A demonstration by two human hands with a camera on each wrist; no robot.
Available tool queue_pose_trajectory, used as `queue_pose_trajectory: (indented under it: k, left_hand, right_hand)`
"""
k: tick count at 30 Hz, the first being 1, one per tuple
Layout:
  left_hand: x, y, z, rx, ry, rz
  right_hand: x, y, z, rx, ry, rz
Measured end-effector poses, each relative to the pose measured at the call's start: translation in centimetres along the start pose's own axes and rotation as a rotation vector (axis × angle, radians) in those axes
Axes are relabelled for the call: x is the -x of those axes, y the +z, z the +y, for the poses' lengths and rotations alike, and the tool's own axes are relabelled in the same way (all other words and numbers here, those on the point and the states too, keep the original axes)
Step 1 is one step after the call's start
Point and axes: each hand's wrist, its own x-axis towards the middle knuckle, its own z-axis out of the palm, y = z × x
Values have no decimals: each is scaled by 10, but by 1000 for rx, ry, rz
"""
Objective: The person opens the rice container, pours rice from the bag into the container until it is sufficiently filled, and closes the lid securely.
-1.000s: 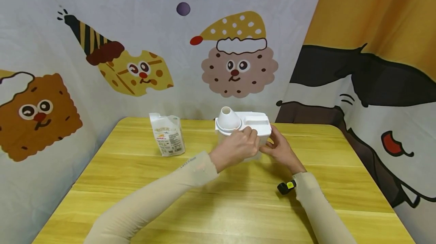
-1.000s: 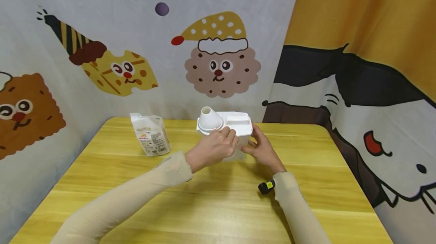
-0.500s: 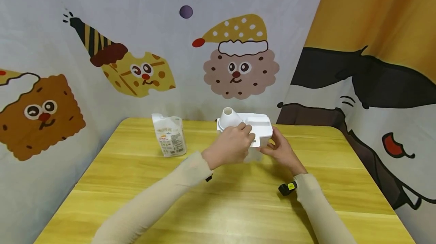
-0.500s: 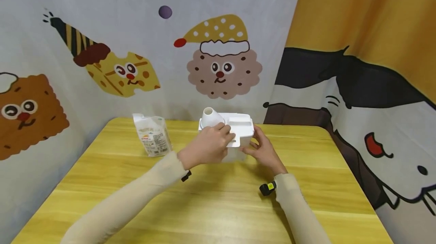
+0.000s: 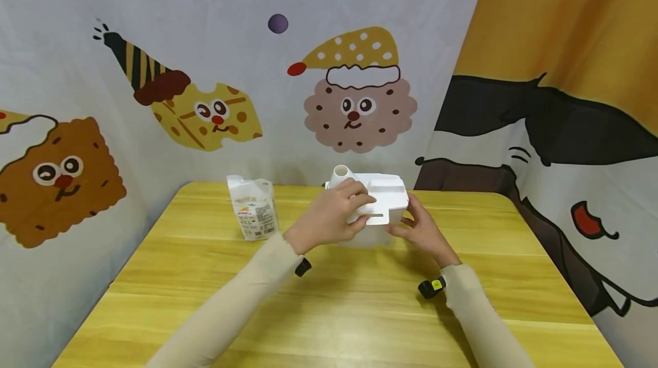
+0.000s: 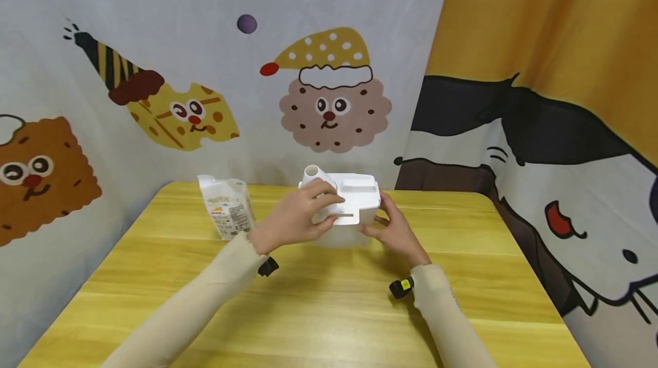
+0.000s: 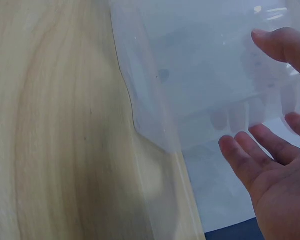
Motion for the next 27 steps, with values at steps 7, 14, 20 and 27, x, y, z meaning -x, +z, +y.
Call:
queue_pose_trajectory:
  k: [7,14,20,27]
  left_hand:
    - [8,-8,-15,49,-9,162]
    - [20,-9,-31,128,-163,197]
    - [28,-4,-41,249,-349,121]
    - [32,3,-48,471,-442,60]
  right_hand:
    - [1,5,-6,51,18,26]
    - [3,8,-11,21,34,71]
    - [4,10,-11,-4,38,74]
    - [2,9,-8,-32,22,60]
